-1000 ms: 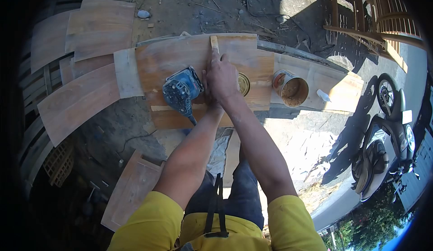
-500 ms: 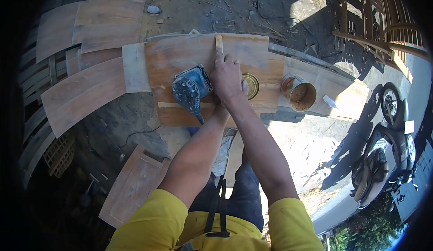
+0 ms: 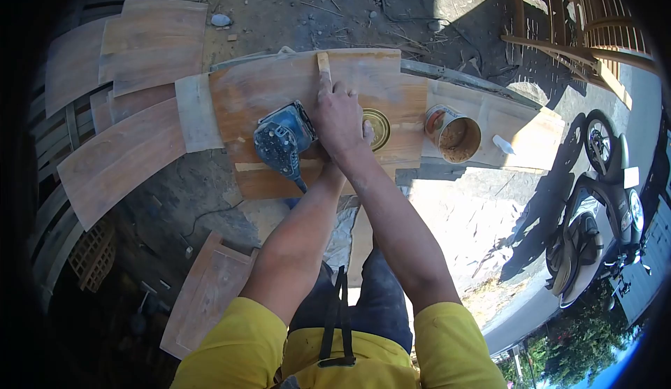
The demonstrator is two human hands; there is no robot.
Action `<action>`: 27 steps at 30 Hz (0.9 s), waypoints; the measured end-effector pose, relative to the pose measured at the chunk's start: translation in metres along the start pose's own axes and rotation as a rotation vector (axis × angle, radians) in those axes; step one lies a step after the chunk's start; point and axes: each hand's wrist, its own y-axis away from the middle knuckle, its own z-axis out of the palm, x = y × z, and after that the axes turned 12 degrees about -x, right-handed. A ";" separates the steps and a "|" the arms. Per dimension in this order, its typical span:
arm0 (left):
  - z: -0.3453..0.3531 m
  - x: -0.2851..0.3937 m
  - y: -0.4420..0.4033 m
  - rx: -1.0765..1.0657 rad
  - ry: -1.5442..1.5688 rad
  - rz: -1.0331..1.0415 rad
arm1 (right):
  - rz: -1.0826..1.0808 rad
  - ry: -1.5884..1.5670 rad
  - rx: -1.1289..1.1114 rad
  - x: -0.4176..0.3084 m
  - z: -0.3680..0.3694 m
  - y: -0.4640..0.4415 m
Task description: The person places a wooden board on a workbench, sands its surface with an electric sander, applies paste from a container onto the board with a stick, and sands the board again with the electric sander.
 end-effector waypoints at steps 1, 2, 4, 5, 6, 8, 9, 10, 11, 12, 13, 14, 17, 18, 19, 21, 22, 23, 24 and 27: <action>0.016 -0.005 -0.007 0.127 -0.065 0.013 | 0.039 -0.050 -0.040 0.001 -0.010 0.000; 0.029 -0.009 -0.012 0.256 -0.130 0.028 | 0.079 -0.100 -0.077 0.004 -0.016 0.000; 0.027 -0.007 -0.017 0.390 -0.190 0.050 | 0.082 -0.073 -0.063 0.013 -0.018 0.005; 0.028 -0.006 -0.016 0.397 -0.163 0.053 | 0.081 -0.052 -0.060 0.017 -0.017 0.008; 0.025 -0.005 -0.014 0.403 -0.138 0.055 | 0.087 -0.054 -0.060 0.021 -0.019 0.009; 0.017 -0.002 -0.009 0.418 -0.087 0.060 | 0.124 -0.117 0.035 0.030 -0.023 0.009; 0.017 -0.003 -0.007 0.426 -0.064 0.063 | 0.129 -0.121 0.038 0.036 -0.019 0.012; 0.016 -0.004 -0.007 0.426 -0.066 0.071 | 0.116 -0.078 0.024 0.042 -0.016 0.016; 0.015 -0.004 -0.008 0.413 -0.038 0.089 | 0.101 -0.031 0.011 0.049 -0.014 0.016; 0.013 -0.004 -0.006 0.395 -0.011 0.104 | 0.107 -0.029 0.013 0.050 -0.018 0.016; 0.012 -0.003 -0.005 0.389 -0.011 0.110 | 0.117 -0.048 0.034 0.052 -0.021 0.016; 0.011 -0.001 -0.004 0.368 0.005 0.100 | 0.129 -0.069 0.056 0.053 -0.024 0.016; 0.012 -0.003 -0.003 0.339 0.036 0.106 | 0.141 -0.061 0.046 0.064 -0.027 0.015; 0.011 -0.003 -0.004 0.384 0.068 0.132 | 0.144 -0.059 0.052 0.067 -0.029 0.015; 0.011 -0.003 -0.004 0.429 0.099 0.156 | 0.137 -0.045 0.062 0.069 -0.030 0.016; 0.011 -0.003 -0.004 0.429 0.107 0.164 | 0.139 -0.038 0.067 0.074 -0.029 0.018; 0.011 -0.003 -0.003 0.434 0.118 0.170 | 0.147 -0.035 0.076 0.077 -0.030 0.016; 0.009 -0.002 -0.002 0.433 0.115 0.174 | 0.153 -0.031 0.086 0.080 -0.030 0.015; 0.009 -0.003 -0.001 0.436 0.100 0.166 | 0.156 -0.034 0.090 0.081 -0.030 0.018; 0.007 -0.001 -0.002 0.446 0.084 0.159 | 0.161 -0.037 0.068 0.084 -0.034 0.023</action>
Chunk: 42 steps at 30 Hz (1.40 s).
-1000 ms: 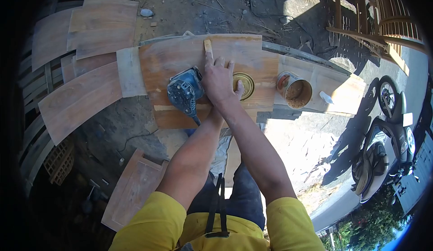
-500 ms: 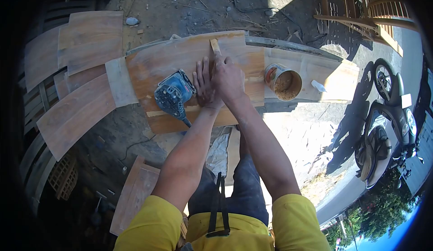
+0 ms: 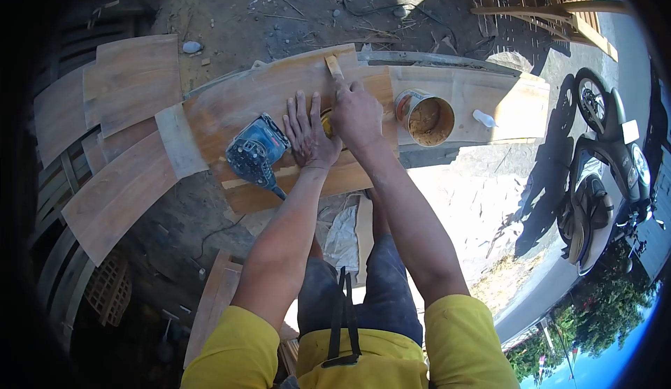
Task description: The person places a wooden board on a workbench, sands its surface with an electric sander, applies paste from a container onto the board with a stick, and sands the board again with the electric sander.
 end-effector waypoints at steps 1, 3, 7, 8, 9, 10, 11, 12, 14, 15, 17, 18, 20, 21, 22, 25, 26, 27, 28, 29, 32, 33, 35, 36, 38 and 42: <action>-0.001 0.000 0.000 0.003 -0.006 -0.001 | -0.002 -0.001 0.013 0.001 -0.002 -0.001; -0.001 0.001 0.000 0.012 -0.006 0.006 | 0.001 -0.005 0.029 0.006 -0.002 -0.004; -0.002 0.002 -0.001 0.011 -0.008 -0.004 | -0.002 0.018 0.034 0.016 -0.001 -0.001; -0.002 0.002 -0.001 0.011 -0.010 -0.002 | -0.010 0.006 0.038 0.017 -0.001 0.001; -0.002 0.002 -0.001 0.019 -0.013 0.000 | -0.007 0.003 0.039 0.015 -0.003 -0.001; -0.002 0.002 -0.001 0.025 -0.016 0.003 | 0.020 0.005 0.044 0.014 -0.005 -0.004; -0.002 0.003 -0.001 0.024 -0.016 0.008 | 0.045 0.009 0.049 0.013 -0.007 -0.006; -0.002 0.002 -0.001 0.025 -0.018 0.007 | 0.048 0.006 0.049 0.017 -0.002 -0.005; -0.002 0.003 -0.002 0.027 -0.017 0.010 | 0.009 0.026 0.062 0.026 0.005 -0.004; -0.002 0.002 -0.002 0.037 -0.019 0.010 | 0.008 0.026 0.063 0.024 0.000 -0.004; -0.001 0.001 -0.001 0.044 -0.023 0.014 | 0.059 0.013 0.002 0.021 -0.010 -0.003; -0.001 0.001 -0.001 0.052 -0.016 0.022 | 0.063 0.013 0.003 0.023 -0.010 -0.004; 0.000 0.001 -0.001 0.061 -0.012 0.028 | 0.049 -0.012 0.052 0.025 -0.011 -0.009; -0.002 0.001 0.001 0.051 -0.014 0.024 | 0.052 -0.014 0.052 0.026 -0.012 -0.005; -0.002 0.002 -0.001 0.047 -0.014 0.018 | 0.031 0.009 0.039 0.029 -0.015 -0.002; -0.003 0.003 -0.001 0.043 -0.018 0.012 | 0.023 0.015 0.022 0.026 -0.024 -0.001; -0.003 0.004 -0.001 0.043 -0.017 0.013 | 0.040 0.002 0.024 0.024 -0.028 -0.001; -0.002 0.004 -0.002 0.050 -0.015 0.018 | 0.036 0.003 0.025 0.028 -0.026 -0.003; -0.002 0.003 -0.001 0.056 -0.016 0.020 | 0.033 0.026 0.018 0.031 -0.023 -0.004; -0.002 0.001 0.001 0.055 -0.018 0.015 | 0.032 0.049 0.008 0.034 -0.020 -0.004; -0.004 0.003 -0.001 0.058 -0.007 0.016 | 0.047 0.083 -0.035 0.031 -0.031 0.003; -0.004 0.003 -0.001 0.058 -0.007 0.017 | 0.044 0.087 -0.034 0.027 -0.036 0.002; -0.003 0.003 -0.001 0.059 -0.004 0.016 | 0.037 0.044 -0.038 0.018 -0.042 0.000; -0.003 0.004 -0.002 0.054 0.000 0.016 | 0.030 0.048 -0.039 0.019 -0.037 -0.005; -0.004 0.002 0.003 0.042 0.003 0.007 | 0.015 0.037 -0.030 0.020 -0.019 -0.011; -0.005 0.003 0.001 0.033 0.033 -0.001 | 0.035 0.029 -0.013 0.021 -0.015 -0.002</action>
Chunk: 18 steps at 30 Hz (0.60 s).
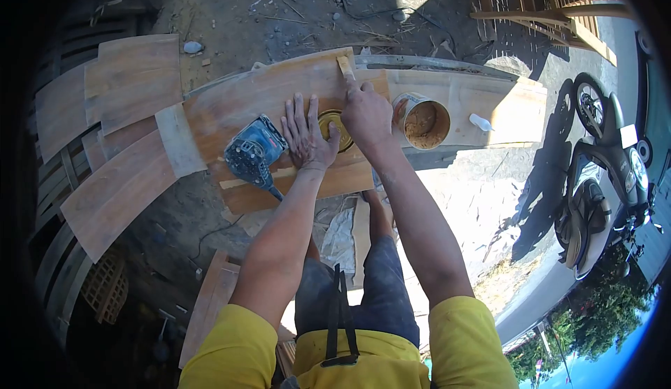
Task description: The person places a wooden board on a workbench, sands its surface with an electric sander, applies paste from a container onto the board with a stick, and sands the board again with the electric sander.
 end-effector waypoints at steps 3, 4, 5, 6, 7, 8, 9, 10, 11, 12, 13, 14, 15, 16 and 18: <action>0.001 0.000 -0.003 0.016 -0.001 0.003 | -0.012 -0.053 -0.023 -0.007 -0.016 -0.002; 0.002 0.000 -0.001 0.020 -0.010 0.006 | -0.031 -0.021 -0.016 -0.006 -0.015 -0.007; 0.004 -0.001 -0.001 0.019 -0.005 0.000 | -0.051 0.011 -0.010 -0.005 -0.013 -0.009; 0.004 -0.001 -0.001 0.010 0.006 -0.002 | -0.048 0.015 -0.018 -0.005 -0.010 -0.005; 0.004 -0.001 -0.001 0.003 0.017 -0.003 | -0.033 0.008 -0.032 -0.005 -0.009 -0.002; 0.004 -0.001 -0.004 0.009 0.021 -0.006 | -0.026 0.004 -0.040 -0.006 -0.009 -0.003; 0.004 -0.002 -0.002 0.008 0.017 -0.002 | -0.027 0.006 -0.046 -0.007 -0.011 -0.001; 0.004 -0.002 -0.001 0.010 0.014 0.005 | -0.043 -0.011 -0.042 -0.008 -0.015 0.000; 0.004 -0.002 -0.001 0.011 0.017 0.002 | -0.059 -0.028 -0.036 -0.008 -0.019 0.000; 0.005 -0.001 -0.001 0.013 0.016 0.005 | -0.063 -0.024 -0.037 -0.007 -0.019 -0.003; 0.006 -0.002 -0.002 0.019 0.014 0.003 | -0.062 -0.014 0.002 -0.007 -0.018 -0.009; 0.006 -0.003 -0.001 0.024 0.010 -0.013 | -0.065 -0.007 0.035 -0.009 -0.015 -0.013; 0.006 -0.003 0.000 0.007 0.020 -0.010 | -0.083 -0.010 0.025 -0.011 -0.012 -0.013; 0.005 -0.003 0.000 -0.009 0.031 -0.005 | -0.096 -0.024 0.022 -0.011 -0.009 -0.011; 0.005 -0.004 0.001 -0.014 0.034 -0.016 | -0.124 -0.034 0.008 -0.020 -0.006 -0.007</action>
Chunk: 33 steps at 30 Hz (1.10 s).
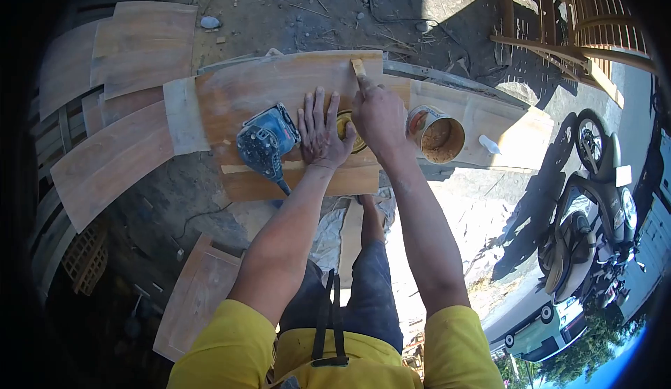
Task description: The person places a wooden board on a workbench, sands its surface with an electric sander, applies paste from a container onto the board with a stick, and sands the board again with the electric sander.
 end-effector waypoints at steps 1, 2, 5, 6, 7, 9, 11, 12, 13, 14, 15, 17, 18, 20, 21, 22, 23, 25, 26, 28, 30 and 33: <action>0.001 0.000 0.000 0.016 0.007 0.006 | 0.013 -0.020 -0.036 -0.011 -0.004 0.003; 0.002 0.001 -0.001 0.034 0.014 0.015 | 0.025 -0.038 -0.068 -0.021 -0.005 0.004; 0.007 -0.003 -0.001 -0.008 -0.035 -0.009 | 0.056 0.015 -0.077 -0.040 0.014 -0.003; 0.006 -0.002 -0.002 -0.019 -0.040 -0.003 | 0.046 0.016 -0.080 -0.047 0.015 -0.003; 0.005 -0.001 -0.002 -0.077 -0.023 -0.028 | 0.007 -0.015 -0.063 -0.052 0.016 -0.003; 0.005 -0.001 -0.002 -0.128 -0.064 -0.048 | -0.028 -0.047 -0.055 -0.061 0.024 -0.002; 0.004 -0.004 -0.004 -0.222 -0.145 -0.071 | -0.102 -0.013 -0.048 -0.071 0.035 -0.009; 0.003 -0.004 -0.005 -0.254 -0.166 -0.078 | -0.112 -0.014 -0.049 -0.076 0.039 -0.009; 0.003 -0.005 -0.003 -0.276 -0.181 -0.086 | -0.092 -0.007 -0.061 -0.079 0.044 -0.007; 0.003 -0.005 -0.003 -0.286 -0.185 -0.087 | -0.071 0.001 -0.073 -0.082 0.048 -0.008; 0.002 -0.005 -0.003 -0.290 -0.184 -0.089 | -0.076 0.002 -0.073 -0.086 0.049 -0.010; 0.003 -0.004 0.000 -0.292 -0.182 -0.088 | -0.123 0.016 -0.063 -0.091 0.051 -0.010; 0.004 -0.004 0.000 -0.286 -0.181 -0.086 | -0.114 0.020 -0.062 -0.091 0.058 -0.011; 0.003 -0.004 0.000 -0.276 -0.191 -0.079 | -0.139 0.111 -0.022 -0.091 0.075 -0.018; 0.003 -0.004 -0.001 -0.262 -0.188 -0.073 | -0.139 0.126 -0.015 -0.095 0.070 -0.015; 0.003 -0.004 -0.002 -0.255 -0.192 -0.072 | -0.132 0.130 -0.005 -0.093 0.062 -0.013; 0.004 -0.005 -0.003 -0.244 -0.192 -0.070 | -0.120 0.028 -0.046 -0.091 0.054 -0.009; 0.006 -0.004 -0.003 -0.200 -0.175 -0.058 | -0.088 -0.070 -0.080 -0.078 0.039 0.002; 0.006 -0.003 -0.003 -0.174 -0.164 -0.047 | -0.047 -0.071 -0.033 -0.070 0.031 0.007; 0.005 -0.002 -0.003 -0.101 -0.105 -0.018 | 0.001 -0.073 0.026 -0.055 0.020 0.006; 0.005 -0.001 0.000 -0.043 -0.043 0.015 | 0.066 -0.027 -0.021 -0.038 0.015 0.005; 0.003 -0.001 -0.002 0.012 -0.036 0.020 | 0.053 0.018 -0.034 -0.018 0.013 0.007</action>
